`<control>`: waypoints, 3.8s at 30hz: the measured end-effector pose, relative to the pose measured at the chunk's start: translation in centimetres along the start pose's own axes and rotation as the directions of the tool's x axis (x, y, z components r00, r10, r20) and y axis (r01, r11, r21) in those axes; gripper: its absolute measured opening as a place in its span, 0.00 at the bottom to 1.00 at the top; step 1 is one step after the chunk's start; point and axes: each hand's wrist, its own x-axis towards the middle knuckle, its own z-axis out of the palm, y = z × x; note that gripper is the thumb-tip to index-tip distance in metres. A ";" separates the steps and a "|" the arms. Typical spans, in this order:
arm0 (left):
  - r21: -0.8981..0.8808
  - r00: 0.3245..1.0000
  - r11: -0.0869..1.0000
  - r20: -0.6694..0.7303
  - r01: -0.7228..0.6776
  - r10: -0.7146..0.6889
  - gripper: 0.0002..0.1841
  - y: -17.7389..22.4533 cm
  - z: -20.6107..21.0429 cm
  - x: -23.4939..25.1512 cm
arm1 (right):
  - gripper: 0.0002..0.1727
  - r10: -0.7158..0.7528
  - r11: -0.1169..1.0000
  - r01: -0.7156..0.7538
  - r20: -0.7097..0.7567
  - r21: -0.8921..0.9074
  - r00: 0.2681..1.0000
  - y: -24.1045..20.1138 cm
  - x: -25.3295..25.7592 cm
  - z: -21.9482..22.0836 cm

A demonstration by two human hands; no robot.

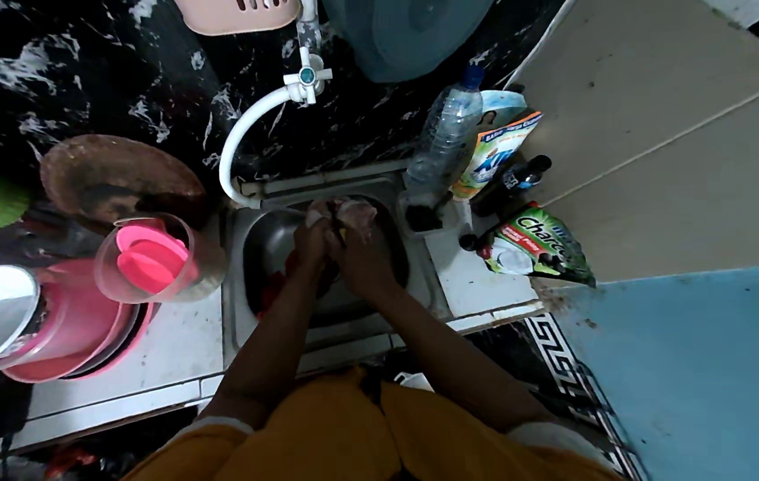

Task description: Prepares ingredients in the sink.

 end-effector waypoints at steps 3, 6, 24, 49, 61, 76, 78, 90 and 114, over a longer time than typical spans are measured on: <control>-0.005 1.000 1.000 0.007 -0.024 0.024 0.16 -0.9 0.2 0.0 | 0.29 0.018 0.999 -0.017 -0.022 0.029 1.000 -0.6 0.7 -0.5; -0.020 1.000 1.000 -0.026 -0.006 0.006 0.18 0.7 0.0 0.2 | 0.28 0.027 0.999 -0.028 -0.027 -0.039 0.999 -0.7 -0.2 0.4; -0.534 0.946 0.845 0.265 -0.016 0.186 0.24 -0.2 -0.4 0.6 | 0.28 0.144 0.990 -0.144 0.160 -0.012 0.977 3.2 -3.4 3.6; -0.478 0.932 0.870 0.357 0.120 0.068 0.18 -0.2 -0.1 -0.6 | 0.27 0.090 0.988 -0.097 -0.060 -0.120 0.994 2.5 -2.6 -0.8; -0.580 0.911 0.813 0.312 -0.043 0.271 0.19 1.1 -0.3 -1.4 | 0.23 0.078 0.966 -0.075 0.000 -0.249 0.997 -0.9 -1.8 1.5; -0.612 0.961 0.780 0.271 0.129 0.054 0.21 0.3 -1.3 0.7 | 0.29 0.251 0.918 -0.195 0.127 -0.345 0.960 4.2 -5.2 1.2; -0.548 0.954 0.826 0.297 0.131 0.046 0.21 0.2 -1.7 0.5 | 0.29 0.239 0.920 -0.189 0.111 -0.344 0.965 4.0 -6.1 -0.1; 0.546 0.971 0.831 0.237 -0.104 -0.034 0.24 -3.8 -1.4 2.6 | 0.30 0.186 0.981 -0.186 0.016 0.052 0.983 6.3 0.3 1.4; -0.384 0.887 0.910 0.459 0.156 0.041 0.29 0.5 -2.4 -0.9 | 0.10 0.176 0.285 -0.210 0.164 0.935 0.971 8.8 4.6 4.0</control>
